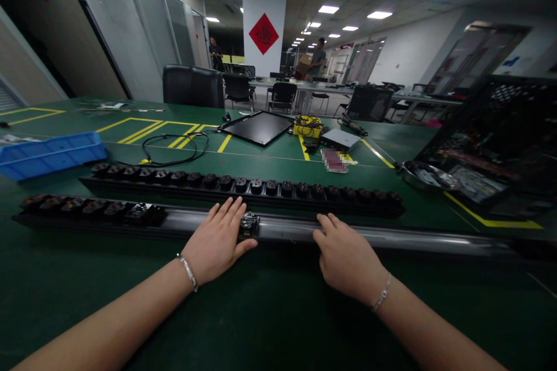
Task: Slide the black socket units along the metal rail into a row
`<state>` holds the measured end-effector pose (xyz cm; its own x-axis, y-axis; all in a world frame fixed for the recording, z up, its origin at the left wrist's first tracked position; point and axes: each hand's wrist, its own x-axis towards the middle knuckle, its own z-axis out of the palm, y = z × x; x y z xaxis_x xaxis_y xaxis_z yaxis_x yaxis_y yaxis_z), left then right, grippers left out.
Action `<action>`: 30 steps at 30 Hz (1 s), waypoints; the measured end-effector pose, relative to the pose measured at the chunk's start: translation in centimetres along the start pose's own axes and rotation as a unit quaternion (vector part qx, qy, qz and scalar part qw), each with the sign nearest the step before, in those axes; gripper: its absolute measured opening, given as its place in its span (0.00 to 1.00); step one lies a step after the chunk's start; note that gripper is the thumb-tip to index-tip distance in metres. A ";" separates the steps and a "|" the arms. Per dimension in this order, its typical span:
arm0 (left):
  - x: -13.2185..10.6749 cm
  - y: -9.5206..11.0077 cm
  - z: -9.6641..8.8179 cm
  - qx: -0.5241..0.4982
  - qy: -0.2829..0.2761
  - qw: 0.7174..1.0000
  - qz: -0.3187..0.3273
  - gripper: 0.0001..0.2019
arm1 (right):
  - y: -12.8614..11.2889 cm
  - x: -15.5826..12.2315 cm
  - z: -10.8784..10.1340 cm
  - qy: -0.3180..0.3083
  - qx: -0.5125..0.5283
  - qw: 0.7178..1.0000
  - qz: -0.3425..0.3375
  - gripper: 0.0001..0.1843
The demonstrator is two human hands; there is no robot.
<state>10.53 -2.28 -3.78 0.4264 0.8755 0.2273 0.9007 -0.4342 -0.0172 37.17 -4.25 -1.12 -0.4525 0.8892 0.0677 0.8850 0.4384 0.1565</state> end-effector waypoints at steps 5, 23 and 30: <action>0.6 3.0 0.4 0.005 0.015 0.999 0.034 0.37 | -1.3 0.2 0.8 0.029 -0.005 0.999 0.024 0.20; 0.6 2.5 -0.3 -0.031 0.020 0.998 0.054 0.33 | -4.2 0.8 2.5 0.180 0.067 0.978 -0.085 0.36; 0.4 2.7 0.0 -0.030 0.032 0.998 0.049 0.28 | -4.5 1.4 3.0 0.139 0.086 0.984 -0.071 0.30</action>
<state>13.11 -3.07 -3.79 0.5051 0.8135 0.2883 0.8471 -0.5312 0.0144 32.95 -4.60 -4.71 -0.5643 0.7575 0.3284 0.8053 0.5926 0.0170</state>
